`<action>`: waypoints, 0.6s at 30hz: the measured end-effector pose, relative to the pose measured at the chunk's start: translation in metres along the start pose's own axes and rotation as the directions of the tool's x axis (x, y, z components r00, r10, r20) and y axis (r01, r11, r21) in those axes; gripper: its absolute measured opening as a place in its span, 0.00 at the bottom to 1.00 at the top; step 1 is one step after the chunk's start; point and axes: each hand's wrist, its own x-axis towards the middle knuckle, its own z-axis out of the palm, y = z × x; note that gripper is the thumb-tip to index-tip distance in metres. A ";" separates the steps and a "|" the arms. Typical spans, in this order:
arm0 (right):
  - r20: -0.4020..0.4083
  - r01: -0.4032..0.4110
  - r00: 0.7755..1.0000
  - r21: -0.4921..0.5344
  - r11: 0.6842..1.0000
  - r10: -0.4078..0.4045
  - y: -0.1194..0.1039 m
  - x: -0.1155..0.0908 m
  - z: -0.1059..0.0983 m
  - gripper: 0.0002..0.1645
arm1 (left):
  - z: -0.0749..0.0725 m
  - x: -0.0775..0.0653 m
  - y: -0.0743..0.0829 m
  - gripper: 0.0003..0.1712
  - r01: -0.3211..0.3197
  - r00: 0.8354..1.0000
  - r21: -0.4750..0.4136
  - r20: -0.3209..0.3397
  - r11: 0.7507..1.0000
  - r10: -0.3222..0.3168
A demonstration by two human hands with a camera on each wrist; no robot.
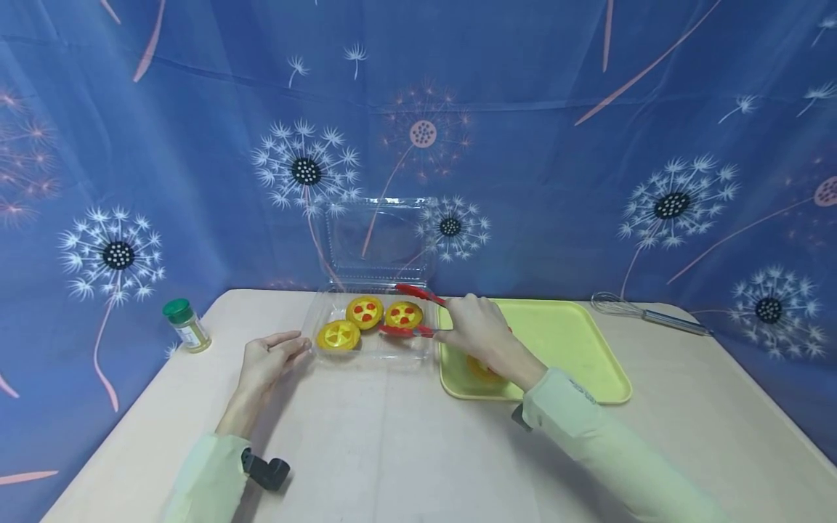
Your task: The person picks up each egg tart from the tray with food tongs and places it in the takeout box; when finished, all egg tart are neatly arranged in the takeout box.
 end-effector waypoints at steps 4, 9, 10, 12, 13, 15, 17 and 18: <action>0.027 -0.046 0.999 0.076 0.996 0.044 0.004 -0.008 -0.008 0.25 | 0.000 0.000 -0.001 0.26 0.001 1.000 0.000 0.001 1.000 -0.001; 0.075 -0.162 0.986 0.255 0.953 0.147 0.013 -0.024 -0.024 0.41 | 0.000 -0.001 -0.001 0.27 0.009 1.000 -0.006 0.006 1.000 -0.009; 0.083 -0.186 0.982 0.294 0.938 0.168 0.016 -0.027 -0.026 0.42 | 0.000 -0.001 0.000 0.27 0.011 1.000 -0.008 0.008 1.000 -0.011; 0.090 -0.216 0.976 0.358 0.909 0.196 0.023 -0.035 -0.031 0.43 | 0.000 -0.002 0.000 0.27 0.014 1.000 -0.007 0.013 1.000 -0.014; 0.087 -0.222 0.975 0.377 0.899 0.204 0.027 -0.038 -0.033 0.43 | -0.001 -0.002 0.000 0.27 0.015 1.000 -0.011 0.015 1.000 -0.015; 0.070 -0.224 0.974 0.410 0.884 0.214 0.035 -0.046 -0.037 0.43 | -0.001 -0.002 0.001 0.27 0.016 1.000 -0.001 0.017 1.000 -0.016; 0.048 -0.225 0.973 0.433 0.873 0.227 0.044 -0.055 -0.040 0.43 | -0.001 -0.003 0.001 0.27 0.019 1.000 0.010 0.020 1.000 -0.019; 0.038 -0.226 0.972 0.438 0.870 0.234 0.049 -0.060 -0.042 0.43 | -0.001 -0.003 0.001 0.27 0.021 1.000 0.014 0.022 1.000 -0.021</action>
